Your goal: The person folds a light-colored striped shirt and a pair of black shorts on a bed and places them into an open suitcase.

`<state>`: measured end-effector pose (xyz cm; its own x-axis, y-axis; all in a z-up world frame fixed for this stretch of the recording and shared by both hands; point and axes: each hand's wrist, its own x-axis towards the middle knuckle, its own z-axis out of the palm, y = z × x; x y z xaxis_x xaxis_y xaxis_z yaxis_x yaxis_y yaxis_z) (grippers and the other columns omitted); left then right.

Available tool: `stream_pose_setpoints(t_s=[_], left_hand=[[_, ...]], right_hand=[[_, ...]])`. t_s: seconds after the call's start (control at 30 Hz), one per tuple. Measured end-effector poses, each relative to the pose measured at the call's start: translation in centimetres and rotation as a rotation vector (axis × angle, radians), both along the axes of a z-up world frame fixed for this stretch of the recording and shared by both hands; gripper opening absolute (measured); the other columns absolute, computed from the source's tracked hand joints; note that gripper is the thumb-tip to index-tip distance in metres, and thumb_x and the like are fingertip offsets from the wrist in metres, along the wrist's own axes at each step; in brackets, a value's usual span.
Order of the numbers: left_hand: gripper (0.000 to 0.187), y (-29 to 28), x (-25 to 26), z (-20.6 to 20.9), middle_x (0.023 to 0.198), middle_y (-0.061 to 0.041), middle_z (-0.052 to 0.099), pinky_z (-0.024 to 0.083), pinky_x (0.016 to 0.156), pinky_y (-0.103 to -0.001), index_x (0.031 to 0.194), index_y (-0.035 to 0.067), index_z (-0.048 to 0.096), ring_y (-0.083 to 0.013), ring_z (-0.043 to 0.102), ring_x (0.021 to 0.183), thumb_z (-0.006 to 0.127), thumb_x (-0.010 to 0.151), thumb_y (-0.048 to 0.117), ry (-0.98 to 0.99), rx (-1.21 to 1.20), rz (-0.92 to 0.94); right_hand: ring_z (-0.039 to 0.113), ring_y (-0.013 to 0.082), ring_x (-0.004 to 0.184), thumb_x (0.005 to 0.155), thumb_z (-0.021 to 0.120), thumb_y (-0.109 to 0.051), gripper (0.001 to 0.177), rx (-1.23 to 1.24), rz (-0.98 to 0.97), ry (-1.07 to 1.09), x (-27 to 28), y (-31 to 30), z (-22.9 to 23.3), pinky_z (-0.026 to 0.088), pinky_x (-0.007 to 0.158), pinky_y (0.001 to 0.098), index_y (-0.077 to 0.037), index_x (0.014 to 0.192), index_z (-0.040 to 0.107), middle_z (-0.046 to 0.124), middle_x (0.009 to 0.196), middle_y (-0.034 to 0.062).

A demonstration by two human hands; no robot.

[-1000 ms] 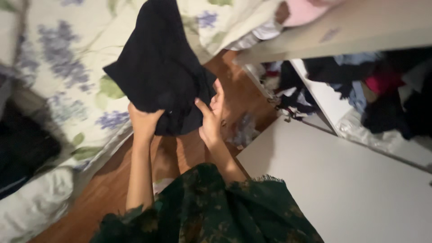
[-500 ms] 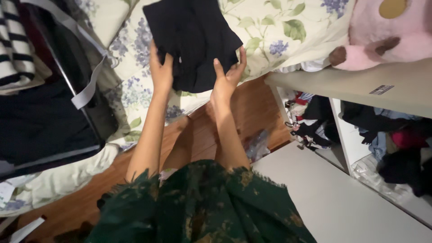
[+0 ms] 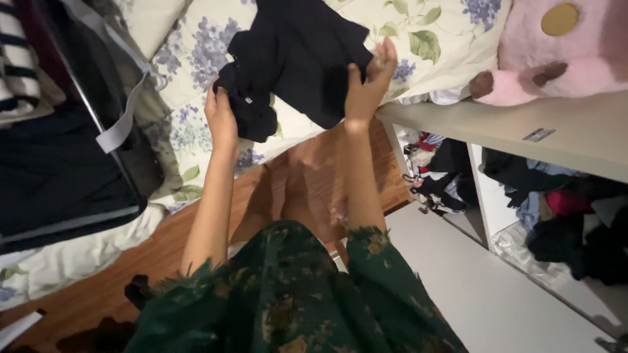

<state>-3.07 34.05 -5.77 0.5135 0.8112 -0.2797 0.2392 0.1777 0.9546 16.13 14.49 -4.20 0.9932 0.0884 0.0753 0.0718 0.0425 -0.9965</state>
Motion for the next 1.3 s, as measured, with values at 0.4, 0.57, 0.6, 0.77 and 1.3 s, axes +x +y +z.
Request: stream_pose_setpoints(t_s=[0.4, 0.57, 0.6, 0.77, 1.3], left_hand=[[0.039, -1.4, 0.9, 6.4, 0.147, -0.013, 0.061, 0.040, 0.113, -0.027, 0.144, -0.002, 0.056, -0.0160, 0.056, 0.131, 0.048, 0.108, 0.010, -0.060, 0.066, -0.110], [0.035, -1.2, 0.5, 8.3, 0.137, -0.012, 0.069, 0.044, 0.112, -0.028, 0.137, -0.004, 0.062, -0.0145, 0.062, 0.127, 0.049, 0.108, 0.007, -0.097, 0.214, -0.031], [0.031, -1.2, 0.4, 8.1, 0.129, -0.011, 0.071, 0.047, 0.107, -0.028, 0.133, -0.004, 0.065, -0.0137, 0.063, 0.119, 0.051, 0.108, 0.008, -0.067, 0.205, 0.014], [0.024, -1.2, 0.1, 6.8, 0.111, -0.012, 0.070, 0.051, 0.094, -0.031, 0.128, -0.003, 0.068, -0.0147, 0.059, 0.100, 0.054, 0.116, 0.011, 0.101, 0.102, 0.224], [0.028, 0.1, 3.1, 23.3, 0.126, -0.005, 0.069, -0.006, 0.117, -0.071, 0.095, 0.008, 0.073, -0.0282, 0.053, 0.133, 0.083, 0.080, 0.030, 0.448, 0.848, -0.463]], right_hand=[[0.060, 0.0155, 0.118, 0.092, 0.074, -0.008, 0.053, 0.198, 0.534, 0.582, -9.3, 7.3, 0.2, 0.051, 0.100, 0.0332, -0.010, 0.139, 0.049, 0.059, 0.129, 0.0052], [0.063, 0.0253, 0.112, 0.107, 0.065, -0.003, 0.020, 0.724, 0.394, 0.934, -8.4, 6.6, -4.8, 0.052, 0.099, 0.0435, -0.004, 0.126, 0.061, 0.066, 0.117, 0.0099], [0.064, 0.0259, 0.112, 0.108, 0.064, -0.001, 0.017, 0.811, 0.375, 0.959, -7.7, 6.3, -5.1, 0.053, 0.099, 0.0452, -0.007, 0.123, 0.060, 0.066, 0.116, 0.0087], [0.067, 0.0272, 0.117, 0.106, 0.056, -0.010, 0.016, 0.991, 0.488, 1.047, -4.5, 6.5, -2.9, 0.054, 0.106, 0.0434, -0.002, 0.119, 0.061, 0.068, 0.121, 0.0111], [0.066, 0.0109, 0.099, 0.092, 0.079, -0.004, 0.028, -0.126, 1.332, -0.111, 0.3, 6.7, 14.5, 0.053, 0.088, 0.0280, 0.000, 0.116, 0.064, 0.070, 0.108, 0.0099]])
